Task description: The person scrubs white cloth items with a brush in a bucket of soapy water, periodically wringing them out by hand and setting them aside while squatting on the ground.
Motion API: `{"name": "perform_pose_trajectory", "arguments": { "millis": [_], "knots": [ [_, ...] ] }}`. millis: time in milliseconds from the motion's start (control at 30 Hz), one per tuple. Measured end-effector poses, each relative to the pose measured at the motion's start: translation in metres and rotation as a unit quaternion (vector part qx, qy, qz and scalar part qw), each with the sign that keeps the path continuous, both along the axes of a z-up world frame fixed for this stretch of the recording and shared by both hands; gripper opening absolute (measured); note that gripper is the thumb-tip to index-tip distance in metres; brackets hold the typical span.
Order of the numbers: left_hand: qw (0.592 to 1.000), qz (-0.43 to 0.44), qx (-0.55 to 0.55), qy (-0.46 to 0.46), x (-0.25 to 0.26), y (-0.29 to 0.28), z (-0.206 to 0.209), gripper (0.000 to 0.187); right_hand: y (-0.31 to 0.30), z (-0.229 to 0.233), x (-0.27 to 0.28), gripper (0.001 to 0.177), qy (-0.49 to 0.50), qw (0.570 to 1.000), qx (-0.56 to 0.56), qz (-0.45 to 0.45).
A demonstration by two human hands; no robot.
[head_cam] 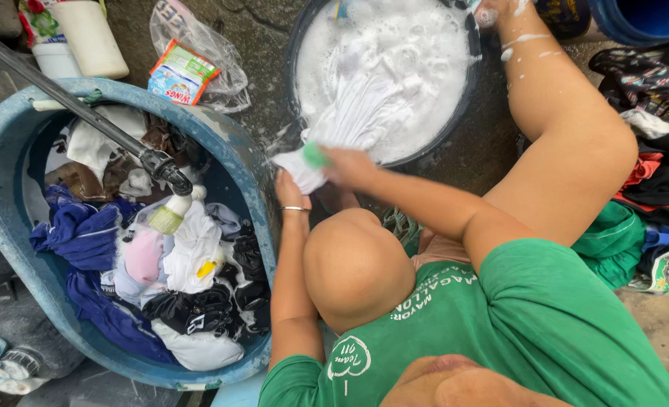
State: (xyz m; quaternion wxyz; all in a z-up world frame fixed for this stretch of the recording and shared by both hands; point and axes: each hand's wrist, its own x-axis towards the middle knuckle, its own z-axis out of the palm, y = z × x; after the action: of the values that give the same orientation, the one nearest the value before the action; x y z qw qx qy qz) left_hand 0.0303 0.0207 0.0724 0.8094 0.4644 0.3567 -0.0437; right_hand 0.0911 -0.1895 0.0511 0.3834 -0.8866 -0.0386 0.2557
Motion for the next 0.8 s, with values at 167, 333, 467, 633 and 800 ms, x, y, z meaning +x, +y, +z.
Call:
{"name": "perform_pose_trajectory", "arguments": {
  "millis": [167, 333, 467, 633, 800],
  "knots": [
    [0.977, -0.043, -0.16, -0.133, 0.024, -0.005, 0.123, 0.049, -0.147, -0.071, 0.078, 0.049, -0.133, 0.955, -0.086, -0.25],
    [0.901, -0.194, -0.384, -0.055, 0.029, -0.025, 0.06, 0.073, -0.214, -0.108, 0.129, 0.025, 0.066, 0.895, 0.257, -0.36],
    [0.959, -0.225, -0.171, 0.035, 0.049, -0.08, -0.029, 0.048, -0.163, -0.118, 0.141, 0.029, 0.22, 0.852, 0.312, -0.36],
    [0.803, -0.453, -0.386, 0.027, 0.076, -0.096, 0.036, 0.053, -0.129, -0.051, 0.142, 0.029, 0.399, 0.848, 0.269, -0.222],
    [0.799, -0.468, 0.376, 0.039, 0.072, -0.068, 0.042, 0.038, -0.184, 0.083, 0.147, 0.024, 0.282, 0.842, 0.43, -0.164]
  ]
}}
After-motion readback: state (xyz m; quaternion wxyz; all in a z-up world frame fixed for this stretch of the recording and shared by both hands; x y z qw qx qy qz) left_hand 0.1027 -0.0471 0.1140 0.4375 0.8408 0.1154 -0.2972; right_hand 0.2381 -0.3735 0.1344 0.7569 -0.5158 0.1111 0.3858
